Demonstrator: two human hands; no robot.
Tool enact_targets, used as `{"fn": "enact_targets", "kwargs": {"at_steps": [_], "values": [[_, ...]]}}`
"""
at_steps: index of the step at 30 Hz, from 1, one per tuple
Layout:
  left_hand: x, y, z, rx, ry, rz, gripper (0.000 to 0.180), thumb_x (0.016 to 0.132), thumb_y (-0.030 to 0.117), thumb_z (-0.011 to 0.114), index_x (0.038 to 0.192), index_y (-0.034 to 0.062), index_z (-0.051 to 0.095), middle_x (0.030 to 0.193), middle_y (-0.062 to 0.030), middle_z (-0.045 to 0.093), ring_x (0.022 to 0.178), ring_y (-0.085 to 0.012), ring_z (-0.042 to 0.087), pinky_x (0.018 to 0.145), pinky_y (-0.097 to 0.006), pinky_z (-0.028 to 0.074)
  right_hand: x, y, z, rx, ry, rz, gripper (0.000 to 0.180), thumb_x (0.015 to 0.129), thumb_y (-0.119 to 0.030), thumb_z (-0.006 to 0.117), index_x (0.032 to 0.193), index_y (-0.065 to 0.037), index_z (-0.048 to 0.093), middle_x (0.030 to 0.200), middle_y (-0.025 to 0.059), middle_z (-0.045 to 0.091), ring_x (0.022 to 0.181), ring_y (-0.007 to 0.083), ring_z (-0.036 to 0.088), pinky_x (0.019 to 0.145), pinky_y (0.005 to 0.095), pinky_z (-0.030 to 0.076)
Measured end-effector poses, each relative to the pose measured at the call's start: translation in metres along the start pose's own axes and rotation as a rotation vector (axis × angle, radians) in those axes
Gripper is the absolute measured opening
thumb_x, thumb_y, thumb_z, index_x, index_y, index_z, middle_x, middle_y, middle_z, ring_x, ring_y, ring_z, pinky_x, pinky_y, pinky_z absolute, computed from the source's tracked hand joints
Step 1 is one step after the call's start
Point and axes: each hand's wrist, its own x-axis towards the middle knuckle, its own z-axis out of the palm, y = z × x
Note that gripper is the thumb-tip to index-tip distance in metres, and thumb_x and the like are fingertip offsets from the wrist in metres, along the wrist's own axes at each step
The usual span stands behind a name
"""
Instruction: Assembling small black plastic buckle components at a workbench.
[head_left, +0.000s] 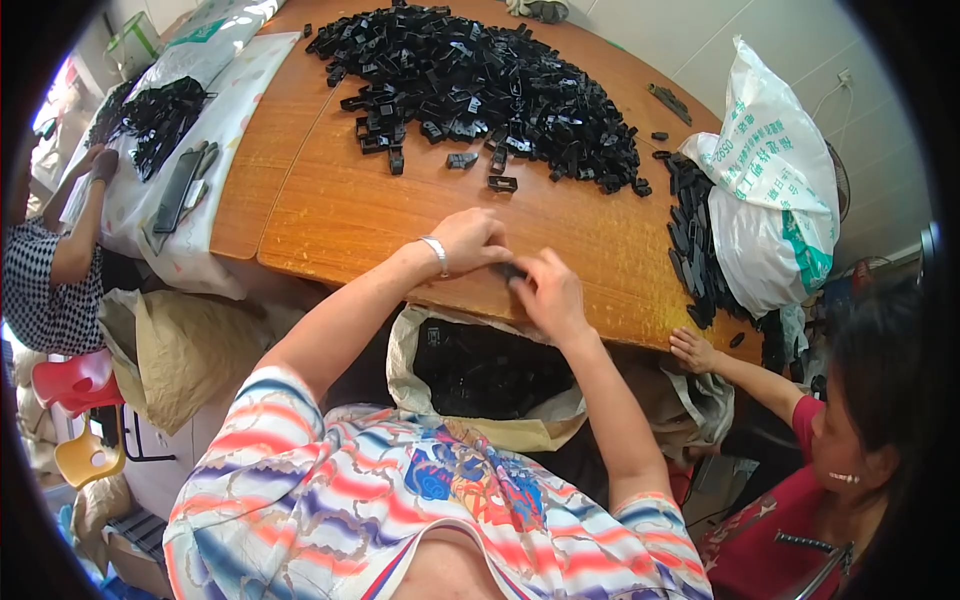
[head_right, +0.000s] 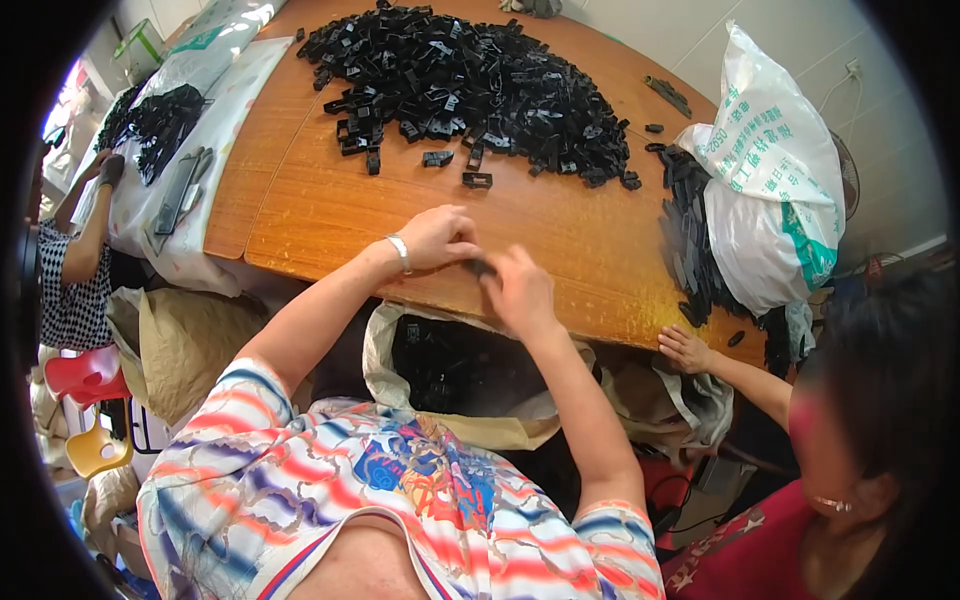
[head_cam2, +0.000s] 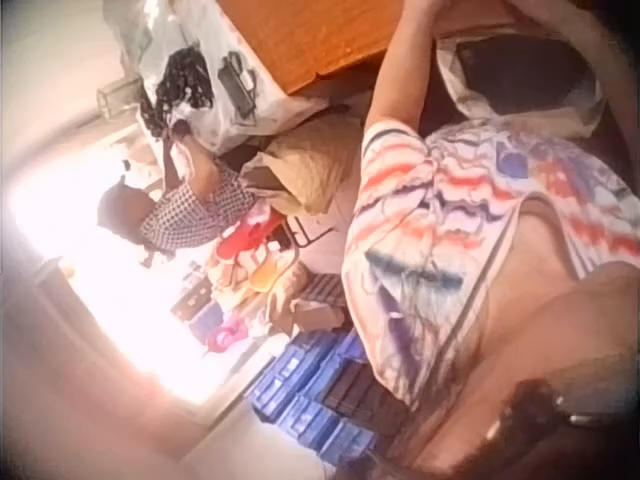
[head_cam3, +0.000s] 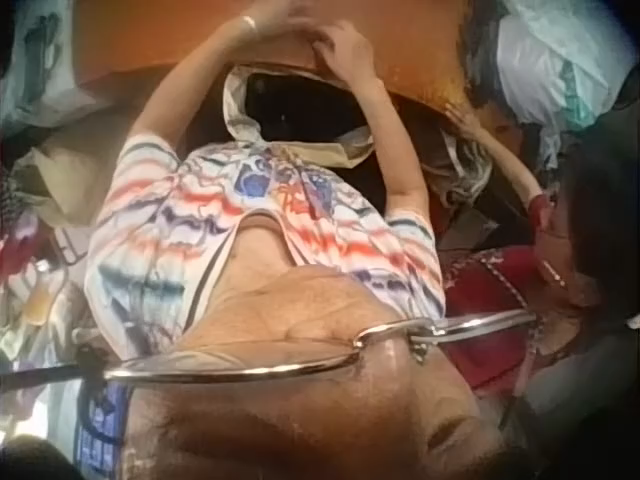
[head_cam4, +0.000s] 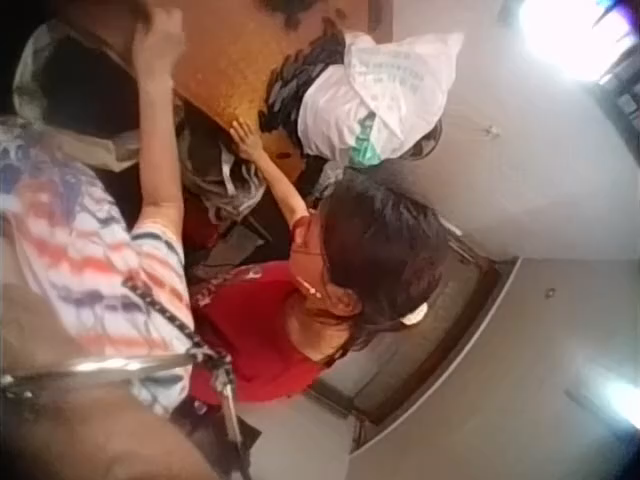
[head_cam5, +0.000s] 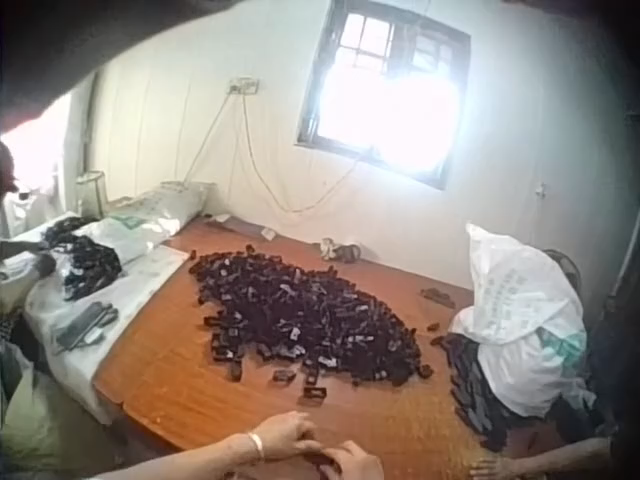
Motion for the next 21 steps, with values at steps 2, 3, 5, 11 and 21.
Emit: {"fn": "enact_targets", "kwargs": {"at_steps": [2,3,5,11,21], "values": [[-0.006,0.001,-0.010,-0.085,0.099,0.016,0.013,0.082,0.017,0.073,0.087,0.0048,0.069,0.090,-0.0124,0.063,0.095,-0.0283,0.062,0.082,-0.037,0.051,-0.013,-0.026,-0.016,0.130,-0.201,0.025,0.026,0.075,-0.014,0.076,0.099,-0.009,0.069,0.089,0.0110,0.062,0.082,0.0322,0.065,0.072,0.0428,0.052],[-0.003,-0.005,-0.010,0.012,0.286,0.053,0.015,0.082,0.014,0.073,0.093,0.0048,0.068,0.093,-0.0125,0.063,0.094,-0.0286,0.062,0.082,-0.037,0.051,-0.019,-0.034,-0.017,0.201,-0.293,0.023,0.026,0.074,-0.014,0.077,0.099,-0.010,0.069,0.089,0.0107,0.063,0.082,0.0324,0.065,0.072,0.0423,0.053],[0.011,-0.002,-0.011,0.081,0.485,0.043,0.030,0.082,0.010,0.073,0.110,0.0049,0.064,0.104,-0.0127,0.061,0.099,-0.0309,0.060,0.087,-0.038,0.051,-0.032,-0.041,-0.015,0.132,-0.325,-0.086,0.029,0.075,-0.012,0.078,0.102,-0.008,0.070,0.088,0.0114,0.061,0.075,0.0281,0.065,0.069,0.0389,0.052],[0.043,-0.033,0.001,0.304,0.542,-0.015,0.025,0.077,0.015,0.075,0.097,0.0057,0.063,0.104,-0.0112,0.059,0.104,-0.0316,0.055,0.088,-0.040,0.050,0.006,0.001,-0.043,0.292,-0.251,0.092,0.023,0.078,-0.020,0.075,0.096,-0.006,0.072,0.095,0.0144,0.068,0.091,0.0319,0.065,0.082,0.0391,0.052],[0.032,-0.008,0.004,0.229,0.408,0.042,0.027,0.075,0.010,0.077,0.096,0.0052,0.062,0.099,-0.0110,0.059,0.100,-0.0307,0.056,0.087,-0.038,0.049,0.108,0.231,-0.064,-0.217,0.349,0.631,0.046,0.093,-0.029,0.061,0.134,-0.010,0.058,0.137,0.0228,0.050,0.126,0.0392,0.048,0.104,0.0439,0.042]]}}
